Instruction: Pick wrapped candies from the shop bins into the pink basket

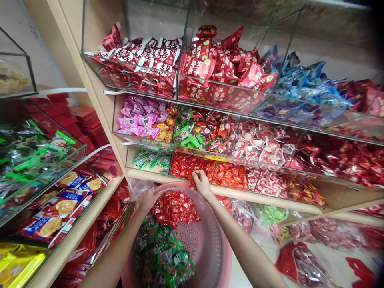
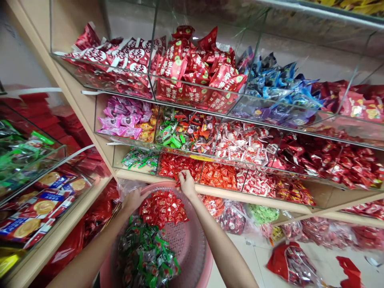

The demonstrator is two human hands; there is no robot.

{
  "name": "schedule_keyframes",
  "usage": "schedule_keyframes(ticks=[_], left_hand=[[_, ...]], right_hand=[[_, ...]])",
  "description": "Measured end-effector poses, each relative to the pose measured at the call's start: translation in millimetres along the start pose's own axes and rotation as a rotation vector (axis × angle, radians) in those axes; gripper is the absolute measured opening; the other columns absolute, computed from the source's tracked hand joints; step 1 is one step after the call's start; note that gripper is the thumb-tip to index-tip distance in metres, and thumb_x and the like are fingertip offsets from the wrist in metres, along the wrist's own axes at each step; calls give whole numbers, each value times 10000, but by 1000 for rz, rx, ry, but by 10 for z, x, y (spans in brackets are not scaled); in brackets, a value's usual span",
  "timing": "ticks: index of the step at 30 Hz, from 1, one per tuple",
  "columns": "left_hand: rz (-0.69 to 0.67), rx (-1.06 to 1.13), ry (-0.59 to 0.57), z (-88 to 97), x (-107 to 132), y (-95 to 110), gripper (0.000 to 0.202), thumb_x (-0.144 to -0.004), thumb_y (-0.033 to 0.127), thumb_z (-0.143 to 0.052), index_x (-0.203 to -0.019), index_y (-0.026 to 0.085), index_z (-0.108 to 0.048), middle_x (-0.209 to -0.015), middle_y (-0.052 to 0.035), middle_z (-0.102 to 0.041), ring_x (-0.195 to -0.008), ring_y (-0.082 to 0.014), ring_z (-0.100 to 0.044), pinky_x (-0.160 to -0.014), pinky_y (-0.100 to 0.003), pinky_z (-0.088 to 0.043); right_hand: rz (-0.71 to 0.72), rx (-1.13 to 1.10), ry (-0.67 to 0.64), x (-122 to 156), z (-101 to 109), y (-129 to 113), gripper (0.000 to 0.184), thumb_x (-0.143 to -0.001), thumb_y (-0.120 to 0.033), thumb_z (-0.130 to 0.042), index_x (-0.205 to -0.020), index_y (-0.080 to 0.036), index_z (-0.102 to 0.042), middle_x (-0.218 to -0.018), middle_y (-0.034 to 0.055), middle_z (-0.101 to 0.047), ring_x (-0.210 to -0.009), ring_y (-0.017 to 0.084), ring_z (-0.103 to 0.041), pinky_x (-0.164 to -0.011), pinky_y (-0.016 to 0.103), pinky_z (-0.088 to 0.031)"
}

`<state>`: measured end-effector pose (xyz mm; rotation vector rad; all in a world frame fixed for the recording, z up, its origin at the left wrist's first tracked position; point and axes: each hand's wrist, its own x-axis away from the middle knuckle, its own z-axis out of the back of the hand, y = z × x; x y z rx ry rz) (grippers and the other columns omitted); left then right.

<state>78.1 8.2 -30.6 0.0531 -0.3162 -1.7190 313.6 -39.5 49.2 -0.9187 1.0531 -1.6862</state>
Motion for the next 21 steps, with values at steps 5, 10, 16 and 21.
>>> schedule_keyframes(ticks=[5,10,16,21], left_hand=[[5,3,-2,11,8,3,572,-832,615,-329,-988,139,-605,-907,-165,-684,-867,-306,-642,-728,-379,-458],[6,1,-2,10,9,1,586,-827,621,-324,-996,136,-606,-892,-160,-683,-863,-309,-639,-715,-371,-453],[8,9,-9,28,17,6,597,-825,628,-319,-1000,137,-609,-901,-160,-683,-849,-301,-639,-707,-358,-446],[11,12,-7,30,21,10,596,-825,623,-328,-1016,131,-605,-905,-172,-684,-851,-308,-638,-705,-366,-444]], right_hand=[[-282,-334,-143,282,-94,379,219,-858,-407,-481,-931,-201,-479,-827,3,-621,-437,76,-575,-344,163,-371],[-643,-460,-92,465,-168,941,241,-851,-393,-528,-985,-203,-462,-656,-34,-595,-423,76,-571,-383,151,-426],[-767,-468,-47,464,-220,1225,361,-831,-431,-554,-1079,-204,-422,-583,-47,-560,-442,106,-596,-408,171,-474],[-808,-569,-33,424,-238,1262,282,-836,-351,-566,-1046,-200,-454,-609,-40,-573,-455,95,-602,-428,168,-489]])
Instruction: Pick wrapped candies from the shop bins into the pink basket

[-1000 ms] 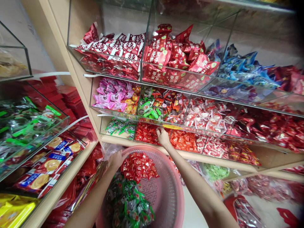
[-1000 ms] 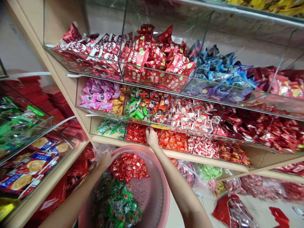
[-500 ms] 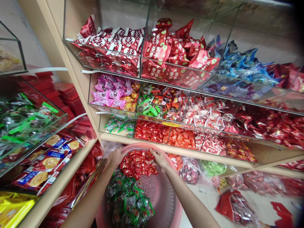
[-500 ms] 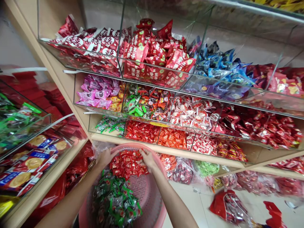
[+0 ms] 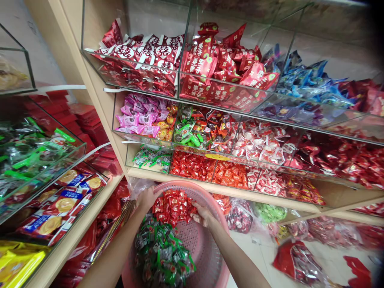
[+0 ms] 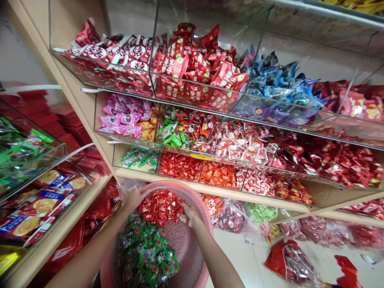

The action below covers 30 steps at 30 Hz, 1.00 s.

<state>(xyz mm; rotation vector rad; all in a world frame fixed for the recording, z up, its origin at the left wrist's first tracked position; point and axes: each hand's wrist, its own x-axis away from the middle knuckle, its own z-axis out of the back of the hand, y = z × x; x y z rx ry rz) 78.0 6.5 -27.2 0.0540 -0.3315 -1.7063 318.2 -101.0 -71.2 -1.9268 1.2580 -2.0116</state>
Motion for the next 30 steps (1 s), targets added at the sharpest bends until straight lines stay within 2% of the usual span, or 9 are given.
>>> schedule_keyframes(ticks=[10,15,21,30], left_hand=[[-17,-1,9,3,0,-3,583,-834,609,-324,-1010,129,-605,-899,-180,-682,-861,-322,-643,-704,-381,-456],[-8,-10,7,13,8,8,588,-831,620,-322,-1000,131,-602,-909,-176,-682,-869,-320,-644,-716,-383,-464],[-10,-15,1,21,14,18,605,-830,630,-320,-1010,124,-597,-923,-179,-679,-870,-309,-641,-732,-391,-464],[-12,-18,1,22,22,13,590,-832,621,-327,-994,122,-598,-913,-161,-681,-860,-285,-639,-728,-353,-457]], right_hand=[[-35,2,-9,88,35,-16,196,-844,-299,-558,-991,-188,-491,-623,-27,-594,-428,79,-582,-408,149,-471],[-31,-14,-31,160,84,-20,175,-835,-249,-566,-979,-181,-493,-636,-25,-606,-455,88,-607,-433,153,-500],[-33,-208,-96,224,117,-72,97,-809,-146,-569,-897,-165,-531,-687,-13,-635,-524,85,-636,-524,162,-552],[-32,-346,-54,161,37,-132,50,-800,-121,-563,-816,-163,-542,-641,-3,-628,-532,111,-640,-451,162,-534]])
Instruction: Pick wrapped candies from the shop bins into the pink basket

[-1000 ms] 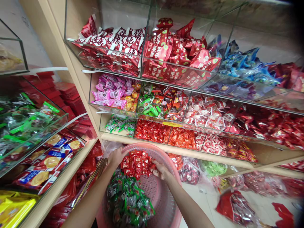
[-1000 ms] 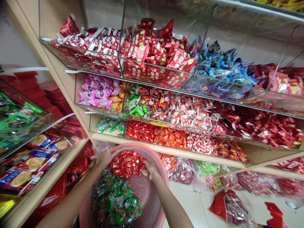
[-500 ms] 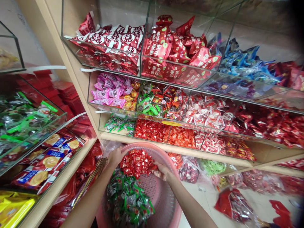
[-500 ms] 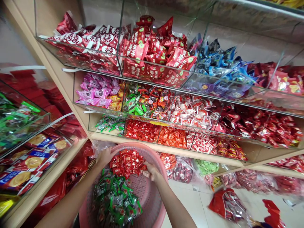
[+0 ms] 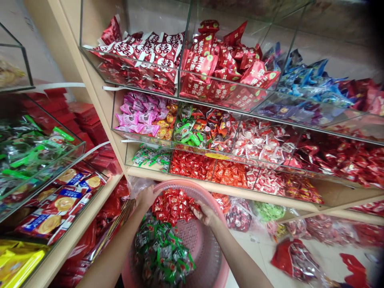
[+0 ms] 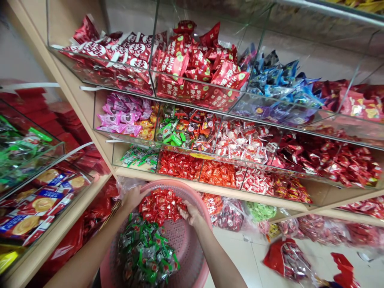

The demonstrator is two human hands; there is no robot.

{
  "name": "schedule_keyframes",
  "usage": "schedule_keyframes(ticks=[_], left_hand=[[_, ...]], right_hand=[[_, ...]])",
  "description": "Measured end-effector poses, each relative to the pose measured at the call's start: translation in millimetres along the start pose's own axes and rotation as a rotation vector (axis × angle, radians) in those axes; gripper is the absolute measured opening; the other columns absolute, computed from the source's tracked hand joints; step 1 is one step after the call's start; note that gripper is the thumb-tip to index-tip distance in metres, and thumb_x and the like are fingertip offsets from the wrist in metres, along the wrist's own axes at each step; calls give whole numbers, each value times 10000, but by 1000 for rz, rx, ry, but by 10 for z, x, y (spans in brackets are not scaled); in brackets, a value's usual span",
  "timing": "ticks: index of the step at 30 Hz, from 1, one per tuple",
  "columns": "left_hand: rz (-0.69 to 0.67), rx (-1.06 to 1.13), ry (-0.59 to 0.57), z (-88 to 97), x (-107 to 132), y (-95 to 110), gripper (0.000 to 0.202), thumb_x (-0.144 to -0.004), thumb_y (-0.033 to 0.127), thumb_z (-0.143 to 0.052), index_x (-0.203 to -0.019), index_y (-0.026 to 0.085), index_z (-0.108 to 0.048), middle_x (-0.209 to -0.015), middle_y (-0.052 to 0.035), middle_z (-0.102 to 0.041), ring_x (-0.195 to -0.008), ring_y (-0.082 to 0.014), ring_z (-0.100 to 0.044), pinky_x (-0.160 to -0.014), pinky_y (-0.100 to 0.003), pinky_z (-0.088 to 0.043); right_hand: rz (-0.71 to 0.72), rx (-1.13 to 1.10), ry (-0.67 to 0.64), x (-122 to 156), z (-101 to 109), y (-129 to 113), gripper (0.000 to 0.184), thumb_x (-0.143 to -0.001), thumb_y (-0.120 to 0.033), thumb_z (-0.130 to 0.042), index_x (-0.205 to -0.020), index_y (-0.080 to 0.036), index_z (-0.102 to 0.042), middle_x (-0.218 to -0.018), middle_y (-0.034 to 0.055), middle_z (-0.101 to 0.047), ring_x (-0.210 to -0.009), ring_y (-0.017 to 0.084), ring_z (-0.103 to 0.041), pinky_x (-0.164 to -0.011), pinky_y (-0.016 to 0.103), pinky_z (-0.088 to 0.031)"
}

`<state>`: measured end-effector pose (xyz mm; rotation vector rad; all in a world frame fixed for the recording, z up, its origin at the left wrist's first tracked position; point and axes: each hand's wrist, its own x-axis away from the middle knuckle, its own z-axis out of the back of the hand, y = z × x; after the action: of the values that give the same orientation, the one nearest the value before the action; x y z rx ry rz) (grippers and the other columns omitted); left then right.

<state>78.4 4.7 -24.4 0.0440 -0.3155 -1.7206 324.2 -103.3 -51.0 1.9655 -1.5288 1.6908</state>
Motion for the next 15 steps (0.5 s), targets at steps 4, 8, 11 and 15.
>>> schedule_keyframes(ticks=[4,8,11,15], left_hand=[[4,0,0,-14,-10,-7,600,-823,635,-322,-989,131,-602,-905,-161,-681,-854,-292,-640,-712,-349,-453],[-6,1,9,-46,-28,-23,615,-815,653,-307,-993,143,-601,-911,-155,-683,-860,-297,-641,-711,-352,-452],[-9,0,15,-61,-36,-32,615,-816,653,-302,-991,145,-601,-904,-152,-685,-855,-293,-644,-707,-347,-452],[-15,-4,22,-65,-35,-34,608,-816,650,-304,-981,147,-602,-895,-150,-685,-847,-296,-647,-694,-345,-455]], right_hand=[[18,-53,13,-26,-2,42,110,-799,-63,-531,-755,-164,-532,-617,-31,-607,-548,82,-632,-551,173,-564],[2,-89,14,-30,23,64,164,-773,-23,-537,-676,-154,-518,-570,-44,-576,-551,70,-619,-600,177,-567],[-8,-92,13,-30,36,60,148,-750,-29,-572,-684,-155,-533,-583,-40,-594,-566,78,-625,-577,171,-559],[-34,-36,4,-45,53,58,73,-769,-85,-581,-728,-145,-571,-597,-3,-631,-516,91,-612,-459,150,-513]])
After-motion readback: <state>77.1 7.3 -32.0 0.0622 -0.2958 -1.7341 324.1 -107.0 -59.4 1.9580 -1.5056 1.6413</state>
